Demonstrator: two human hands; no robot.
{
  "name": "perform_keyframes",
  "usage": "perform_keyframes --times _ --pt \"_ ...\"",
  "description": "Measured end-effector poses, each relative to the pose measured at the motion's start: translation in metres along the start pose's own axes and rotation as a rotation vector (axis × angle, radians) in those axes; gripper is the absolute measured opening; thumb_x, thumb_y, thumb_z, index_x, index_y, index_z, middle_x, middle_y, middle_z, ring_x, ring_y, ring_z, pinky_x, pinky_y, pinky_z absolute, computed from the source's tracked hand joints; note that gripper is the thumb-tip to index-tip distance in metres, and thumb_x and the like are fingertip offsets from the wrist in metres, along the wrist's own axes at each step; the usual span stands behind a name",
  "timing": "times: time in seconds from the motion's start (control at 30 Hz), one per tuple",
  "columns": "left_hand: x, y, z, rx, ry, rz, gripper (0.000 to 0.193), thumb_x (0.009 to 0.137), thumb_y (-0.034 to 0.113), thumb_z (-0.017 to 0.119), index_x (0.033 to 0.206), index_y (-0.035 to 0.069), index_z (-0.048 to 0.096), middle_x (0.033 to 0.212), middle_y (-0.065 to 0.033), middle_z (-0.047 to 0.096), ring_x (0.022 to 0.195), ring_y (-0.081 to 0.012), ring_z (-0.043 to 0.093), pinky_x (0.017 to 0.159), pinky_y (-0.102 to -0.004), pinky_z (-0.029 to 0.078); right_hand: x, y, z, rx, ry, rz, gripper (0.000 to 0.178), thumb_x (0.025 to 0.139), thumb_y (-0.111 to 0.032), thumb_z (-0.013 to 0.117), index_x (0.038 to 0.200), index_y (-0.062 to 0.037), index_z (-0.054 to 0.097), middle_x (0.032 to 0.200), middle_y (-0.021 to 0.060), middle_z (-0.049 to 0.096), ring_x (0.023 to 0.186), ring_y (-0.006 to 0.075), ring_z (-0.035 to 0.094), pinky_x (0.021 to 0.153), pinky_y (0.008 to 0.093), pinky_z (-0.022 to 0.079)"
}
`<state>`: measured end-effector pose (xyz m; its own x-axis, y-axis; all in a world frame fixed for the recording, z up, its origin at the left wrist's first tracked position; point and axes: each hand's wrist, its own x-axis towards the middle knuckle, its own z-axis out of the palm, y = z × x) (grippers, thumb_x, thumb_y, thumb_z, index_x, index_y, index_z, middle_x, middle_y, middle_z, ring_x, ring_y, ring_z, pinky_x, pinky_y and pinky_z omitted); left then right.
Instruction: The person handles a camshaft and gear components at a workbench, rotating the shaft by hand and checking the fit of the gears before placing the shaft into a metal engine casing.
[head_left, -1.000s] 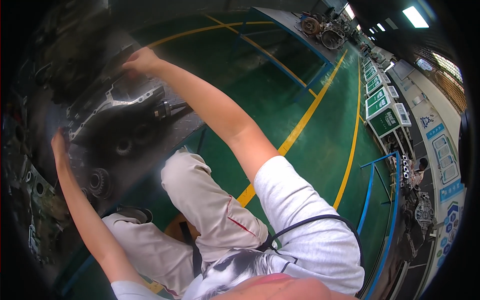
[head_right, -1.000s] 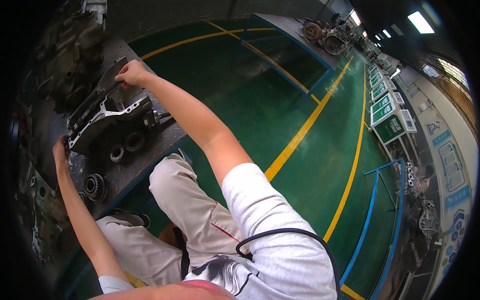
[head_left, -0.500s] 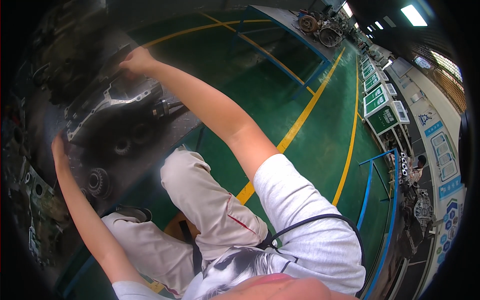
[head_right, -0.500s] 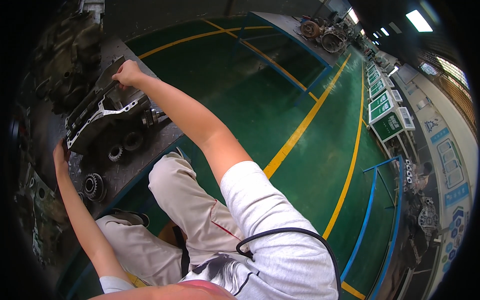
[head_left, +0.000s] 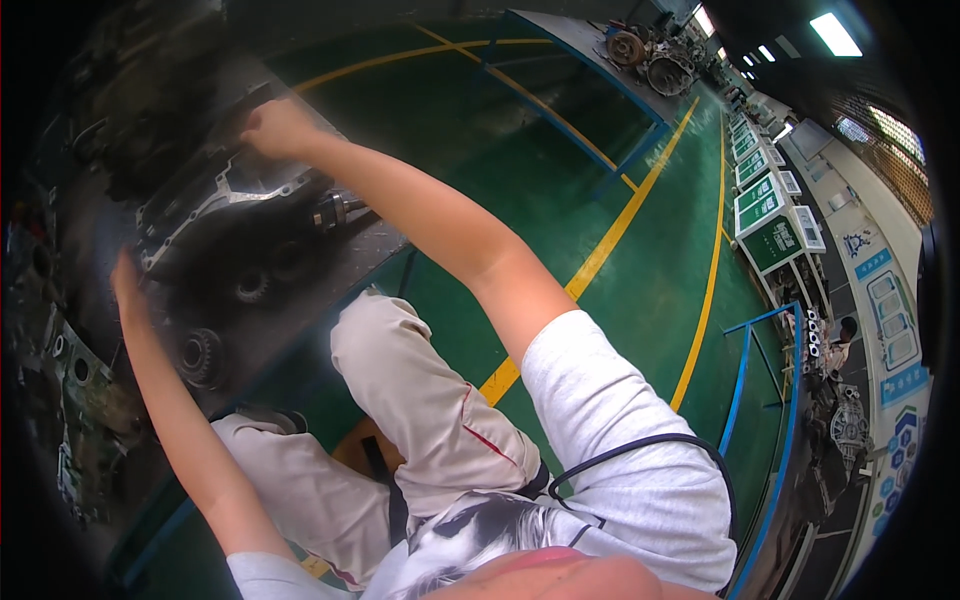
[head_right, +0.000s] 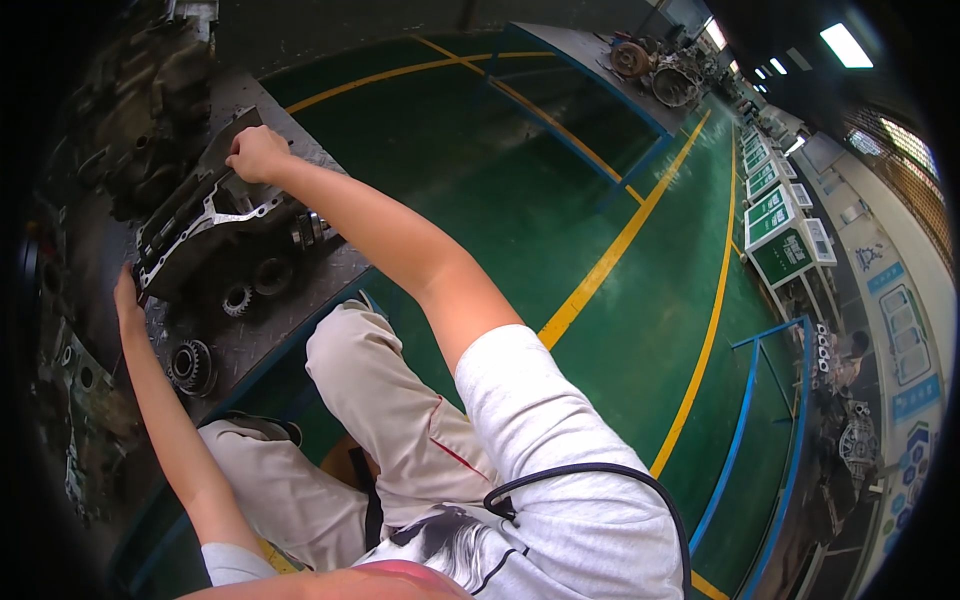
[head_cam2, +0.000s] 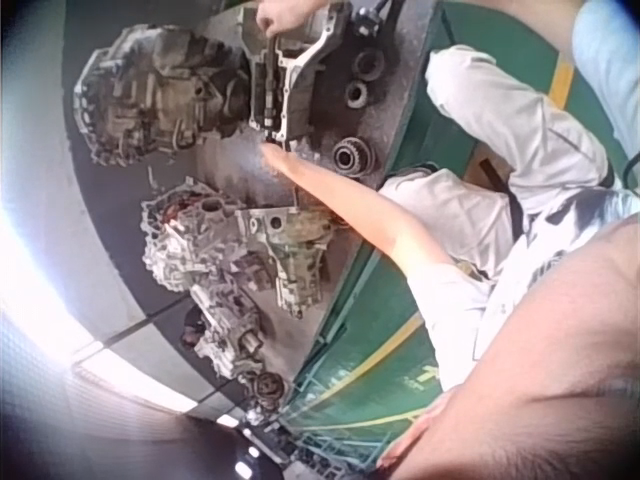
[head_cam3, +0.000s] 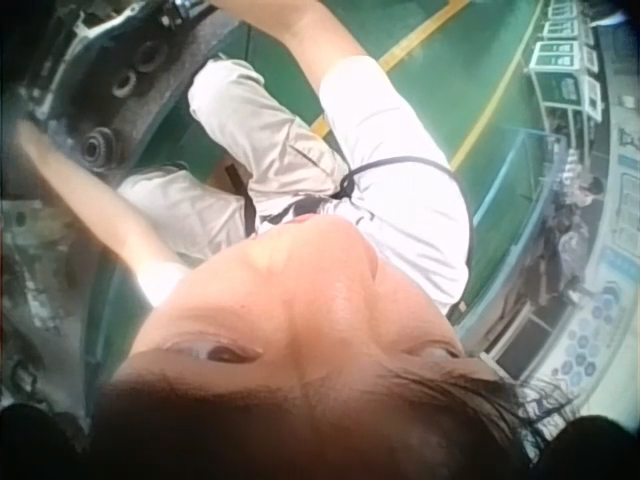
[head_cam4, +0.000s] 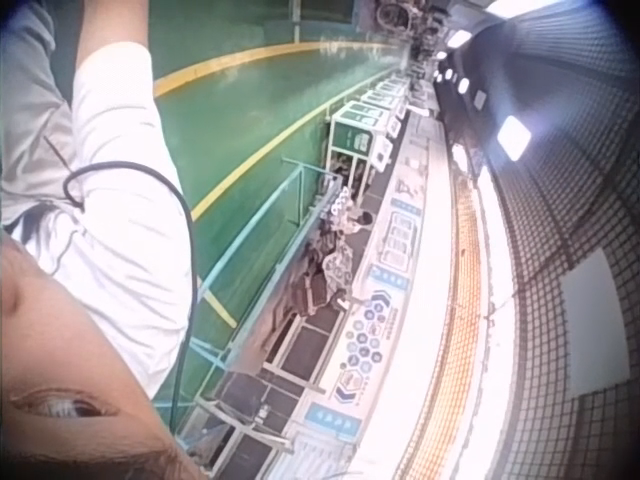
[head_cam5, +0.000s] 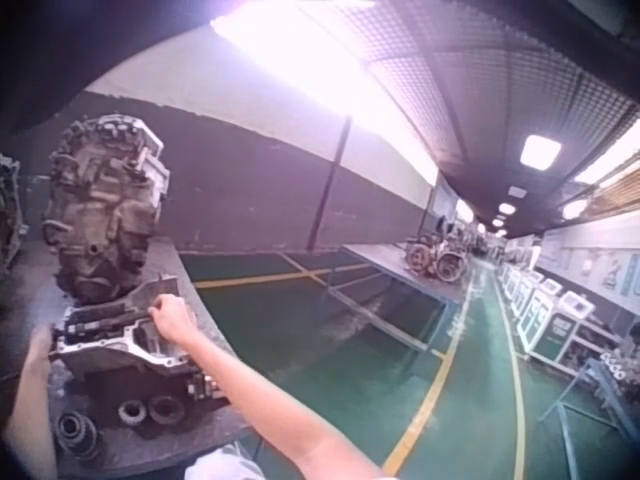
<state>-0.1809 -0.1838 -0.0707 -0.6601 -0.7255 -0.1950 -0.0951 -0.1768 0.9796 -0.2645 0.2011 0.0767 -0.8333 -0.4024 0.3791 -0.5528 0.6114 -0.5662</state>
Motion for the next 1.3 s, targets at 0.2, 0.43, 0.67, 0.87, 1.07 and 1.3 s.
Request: perform_keyframes --times 0.2,0.43,0.67,0.87,1.07,1.3 --pt "-0.012 -0.002 -0.007 -0.010 0.049 0.139 0.037 0.080 0.034 0.068 0.096 0.001 0.069 0.082 -0.0017 0.063 0.072 -0.0132 0.057 0.067 -0.0256 0.044 -0.006 -0.019 0.017 -0.325 0.155 -0.154 0.025 0.077 -0.026 0.063 0.093 -0.0080 0.070 0.103 0.0125 0.064 0.104 0.0299 0.056 0.089 0.0404 0.043" --pt "-0.008 -0.002 -0.009 0.192 0.080 0.275 0.046 0.082 0.037 0.066 0.100 -0.004 0.068 0.088 -0.0055 0.066 0.079 -0.0138 0.058 0.074 -0.0285 0.044 -0.012 -0.085 0.077 -0.345 0.113 -0.289 0.031 0.075 -0.025 0.061 0.100 -0.0075 0.068 0.109 0.0120 0.061 0.110 0.0295 0.050 0.098 0.0429 0.033" --pt "-0.018 -0.003 0.008 0.184 0.167 0.140 0.048 0.081 0.037 0.065 0.102 -0.005 0.067 0.091 -0.0078 0.066 0.083 -0.0176 0.058 0.078 -0.0313 0.045 -0.023 -0.083 0.090 -0.271 0.208 -0.152 0.031 0.077 -0.023 0.057 0.100 -0.0041 0.066 0.108 0.0160 0.060 0.110 0.0326 0.050 0.104 0.0465 0.027" --pt "-0.021 -0.008 -0.015 -0.016 0.199 0.166 0.043 0.082 0.038 0.064 0.100 -0.001 0.068 0.089 -0.0066 0.065 0.080 -0.0161 0.058 0.073 -0.0318 0.046 -0.010 -0.063 0.053 -0.300 0.399 0.226 0.036 0.081 -0.026 0.055 0.107 -0.0012 0.060 0.114 0.0166 0.056 0.115 0.0317 0.046 0.106 0.0431 0.027" --pt "-0.063 0.018 -0.001 -0.007 0.153 0.072 0.028 0.083 0.029 0.059 0.089 0.002 0.065 0.076 -0.0066 0.059 0.071 -0.0177 0.057 0.065 -0.0320 0.046 -0.020 -0.039 0.035 0.043 0.294 0.081 0.035 0.077 -0.026 0.056 0.083 0.0080 0.064 0.090 0.0284 0.065 0.088 0.0428 0.064 0.080 0.0468 0.051" --pt "-0.134 0.046 0.023 -0.107 0.184 0.053 0.026 0.083 0.020 0.054 0.096 -0.002 0.060 0.092 -0.0120 0.067 0.079 -0.0231 0.068 0.067 -0.0324 0.053 -0.010 -0.017 0.037 0.592 0.242 0.412 0.045 0.080 -0.029 0.064 0.111 0.0032 0.060 0.096 0.0153 0.063 0.089 0.0284 0.059 0.086 0.0365 0.044"
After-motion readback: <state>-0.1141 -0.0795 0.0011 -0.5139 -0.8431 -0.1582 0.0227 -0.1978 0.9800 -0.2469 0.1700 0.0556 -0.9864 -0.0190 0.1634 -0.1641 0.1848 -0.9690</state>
